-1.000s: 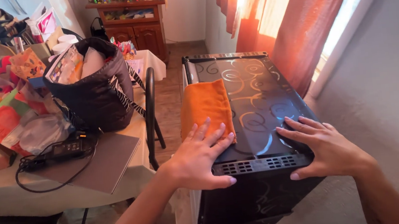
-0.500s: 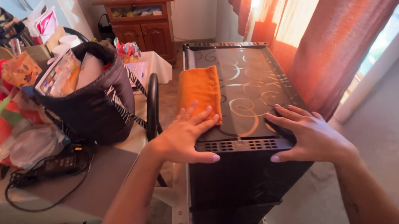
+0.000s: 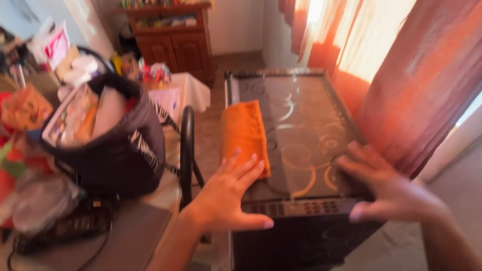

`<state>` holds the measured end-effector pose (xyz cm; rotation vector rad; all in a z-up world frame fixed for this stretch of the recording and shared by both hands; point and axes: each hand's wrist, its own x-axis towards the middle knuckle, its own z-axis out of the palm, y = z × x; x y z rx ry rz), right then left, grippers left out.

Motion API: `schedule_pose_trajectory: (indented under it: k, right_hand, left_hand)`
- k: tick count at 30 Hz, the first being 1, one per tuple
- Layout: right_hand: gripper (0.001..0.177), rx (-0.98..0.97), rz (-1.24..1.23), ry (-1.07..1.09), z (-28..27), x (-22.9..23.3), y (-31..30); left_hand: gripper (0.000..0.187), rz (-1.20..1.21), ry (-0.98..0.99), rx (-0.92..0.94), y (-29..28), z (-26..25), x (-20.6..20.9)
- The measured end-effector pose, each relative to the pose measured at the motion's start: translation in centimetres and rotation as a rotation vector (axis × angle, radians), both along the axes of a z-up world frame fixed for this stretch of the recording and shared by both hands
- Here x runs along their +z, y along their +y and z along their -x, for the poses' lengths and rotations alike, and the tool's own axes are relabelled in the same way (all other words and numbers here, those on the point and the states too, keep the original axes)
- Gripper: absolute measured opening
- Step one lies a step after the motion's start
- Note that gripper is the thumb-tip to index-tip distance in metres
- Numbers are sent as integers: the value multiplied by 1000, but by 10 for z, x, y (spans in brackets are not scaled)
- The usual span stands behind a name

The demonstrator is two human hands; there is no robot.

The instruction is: The person organizes items on a cluttered table, placing a pink package and a box into a cardboard box. They then move to a small white refrigerator, open the door, and wipe the exterior and interior surfaces with an orange cloth. The person closes the door and continues to wipe the top and sides of the appliance.

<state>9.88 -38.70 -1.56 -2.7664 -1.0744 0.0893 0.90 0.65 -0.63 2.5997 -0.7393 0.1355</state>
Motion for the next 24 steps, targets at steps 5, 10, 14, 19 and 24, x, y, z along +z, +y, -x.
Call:
schedule_pose_trajectory:
  k: [5,10,14,19,24]
  right_hand:
    - [76,-253,-455,309,-1,-11,-19]
    - [66,-490,-538,321,-4,-4,0]
    - [67,-413,-524,296,-21,-19,-10]
    - [73,-337,-449,218,-16,-14,-8]
    - [82,-346,-550,264,13,17,9]
  left_hand:
    - [104,333,-82,-124,5,6,-4]
    - [100,370,149,202,3,9,-9]
    - [91,482,354,256,-1,9,-7]
    - [77,582,422,274,-2,-12,-37]
    - [71,733,392,227,7,-9,-51]
